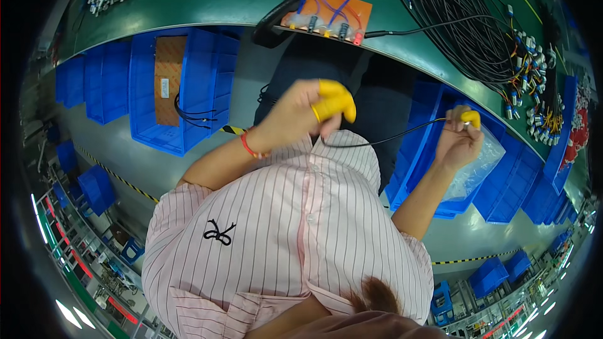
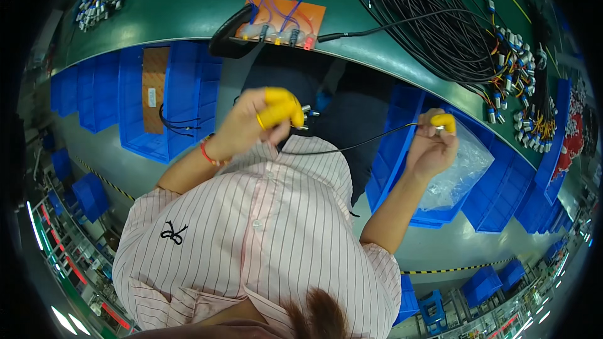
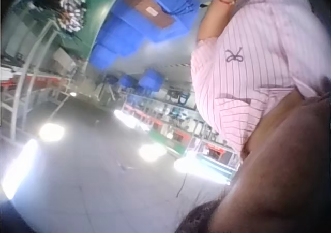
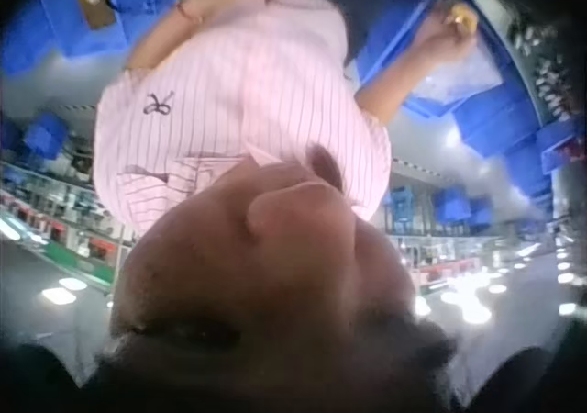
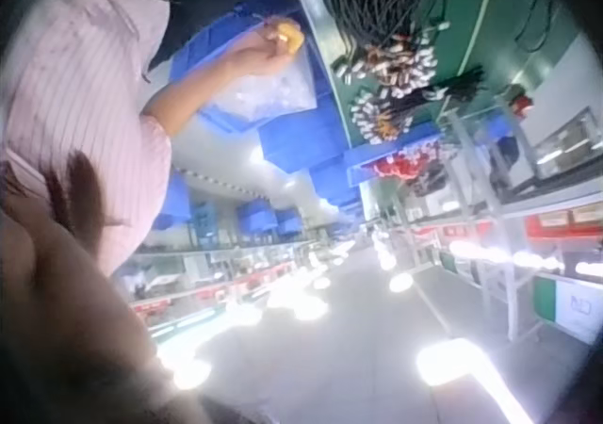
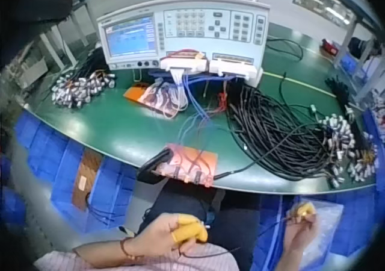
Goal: Testing individual wires and then bundling them into a wire harness using tape and labels.
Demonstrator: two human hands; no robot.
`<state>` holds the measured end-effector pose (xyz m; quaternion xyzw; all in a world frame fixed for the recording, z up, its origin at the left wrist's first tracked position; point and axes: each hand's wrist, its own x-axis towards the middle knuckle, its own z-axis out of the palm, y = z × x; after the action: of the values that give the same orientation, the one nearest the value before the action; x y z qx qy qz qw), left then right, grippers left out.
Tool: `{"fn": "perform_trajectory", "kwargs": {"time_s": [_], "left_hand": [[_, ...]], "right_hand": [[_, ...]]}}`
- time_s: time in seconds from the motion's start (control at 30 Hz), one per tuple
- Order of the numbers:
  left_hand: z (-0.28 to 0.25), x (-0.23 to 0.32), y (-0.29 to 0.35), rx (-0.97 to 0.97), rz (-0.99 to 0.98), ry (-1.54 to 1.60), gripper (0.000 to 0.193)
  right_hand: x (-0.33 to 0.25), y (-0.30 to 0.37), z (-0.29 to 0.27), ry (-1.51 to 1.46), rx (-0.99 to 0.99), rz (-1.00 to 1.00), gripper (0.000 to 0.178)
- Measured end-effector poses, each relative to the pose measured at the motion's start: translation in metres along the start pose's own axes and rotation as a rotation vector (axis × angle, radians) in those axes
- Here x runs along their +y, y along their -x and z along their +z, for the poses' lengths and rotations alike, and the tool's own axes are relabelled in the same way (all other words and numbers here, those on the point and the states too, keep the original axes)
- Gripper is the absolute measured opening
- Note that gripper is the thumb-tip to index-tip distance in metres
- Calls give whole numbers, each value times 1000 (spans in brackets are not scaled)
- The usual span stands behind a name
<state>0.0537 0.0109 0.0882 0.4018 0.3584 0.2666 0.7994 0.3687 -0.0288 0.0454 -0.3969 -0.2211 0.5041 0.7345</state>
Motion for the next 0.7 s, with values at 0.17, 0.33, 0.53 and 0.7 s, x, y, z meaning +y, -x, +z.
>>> {"fn": "perform_trajectory", "kwargs": {"time_s": [0.17,0.33,0.53,0.7], "left_hand": [[3,54,-43,-63,348,24,33],[22,91,-112,-80,475,47,54],[18,57,-89,-202,379,-759,28],[23,31,-88,-142,592,-1149,33]], "right_hand": [[-70,-32,-13,-72,-7,-221,15],[-138,-94,-30,-166,-160,-331,16],[-142,-159,-29,-185,-41,-315,18],[-121,-200,-49,-98,-66,-332,33]]}}
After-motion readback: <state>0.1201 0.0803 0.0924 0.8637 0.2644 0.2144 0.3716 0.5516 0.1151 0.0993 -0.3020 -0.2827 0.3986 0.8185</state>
